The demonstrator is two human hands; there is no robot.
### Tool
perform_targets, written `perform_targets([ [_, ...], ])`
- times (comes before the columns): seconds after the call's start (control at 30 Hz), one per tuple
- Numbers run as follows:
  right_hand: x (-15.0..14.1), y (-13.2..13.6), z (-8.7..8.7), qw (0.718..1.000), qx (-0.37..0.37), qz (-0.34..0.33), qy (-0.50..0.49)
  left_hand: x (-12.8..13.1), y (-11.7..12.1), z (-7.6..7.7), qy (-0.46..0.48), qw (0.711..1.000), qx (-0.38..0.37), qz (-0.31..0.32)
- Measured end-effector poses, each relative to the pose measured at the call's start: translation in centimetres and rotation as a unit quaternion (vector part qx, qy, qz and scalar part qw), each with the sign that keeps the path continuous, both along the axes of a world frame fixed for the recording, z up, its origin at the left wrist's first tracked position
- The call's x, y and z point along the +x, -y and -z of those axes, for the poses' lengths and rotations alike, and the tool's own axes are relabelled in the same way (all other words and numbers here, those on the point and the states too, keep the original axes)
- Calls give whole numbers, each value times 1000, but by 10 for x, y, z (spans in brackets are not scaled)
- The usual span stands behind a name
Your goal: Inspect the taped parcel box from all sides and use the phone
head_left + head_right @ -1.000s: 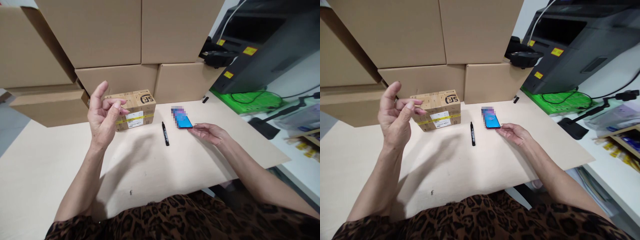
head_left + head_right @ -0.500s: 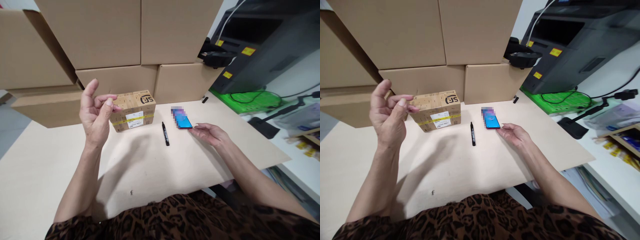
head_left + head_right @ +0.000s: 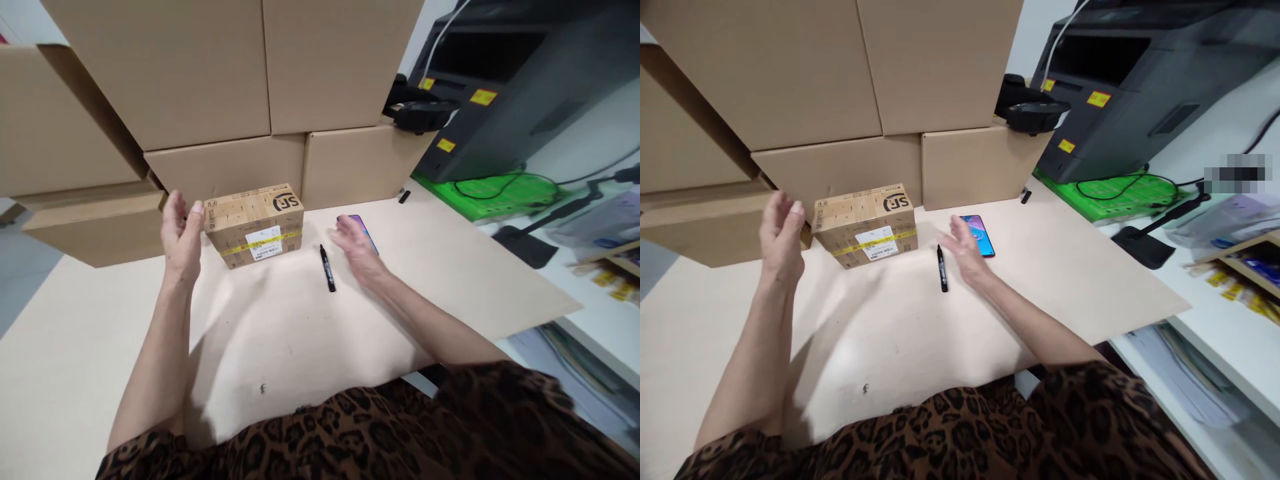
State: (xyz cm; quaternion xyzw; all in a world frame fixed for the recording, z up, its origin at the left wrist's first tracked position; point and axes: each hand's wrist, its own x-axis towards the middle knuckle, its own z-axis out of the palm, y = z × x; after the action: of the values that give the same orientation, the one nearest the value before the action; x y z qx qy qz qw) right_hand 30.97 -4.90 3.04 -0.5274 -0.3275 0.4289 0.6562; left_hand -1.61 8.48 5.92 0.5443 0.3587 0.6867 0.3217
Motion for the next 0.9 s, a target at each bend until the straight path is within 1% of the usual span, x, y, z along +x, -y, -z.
perform_targets([
  [0.03,-14,-13,-1,999,0,-47,7,2,-1,5,10,998,-58,4],
  [0.07,-26,-26,-2,996,2,-89,8,4,-2,8,10,993,-112,22],
  [0.1,-37,-39,-4,992,15,-121,6,7,-1,11,10,987,-152,42],
  [0.13,-45,-52,-6,988,38,-147,2,10,1,13,9,983,-173,62],
  [0.17,-52,-64,-8,983,63,-170,2,11,2,15,6,981,-178,78],
  [0.23,-58,-85,-10,978,97,-186,20,12,4,18,-6,983,-156,92],
  [0.33,-54,-104,-8,972,117,-195,60,8,4,20,-20,989,-126,76],
  [0.4,-48,-109,-4,969,120,-197,88,7,5,20,-20,988,-136,70],
  [0.47,-44,-108,0,966,129,-197,105,8,8,18,-21,984,-155,85],
  [0.53,-42,-104,3,962,146,-209,96,13,11,17,-17,981,-161,104],
  [0.67,-41,-94,2,955,192,-222,54,23,20,15,-17,987,-122,99],
  [0.8,-41,-88,-2,954,216,-203,42,31,29,13,-37,992,-71,102],
  [0.9,-42,-91,-4,964,213,-155,41,34,38,11,-43,988,-81,122],
])
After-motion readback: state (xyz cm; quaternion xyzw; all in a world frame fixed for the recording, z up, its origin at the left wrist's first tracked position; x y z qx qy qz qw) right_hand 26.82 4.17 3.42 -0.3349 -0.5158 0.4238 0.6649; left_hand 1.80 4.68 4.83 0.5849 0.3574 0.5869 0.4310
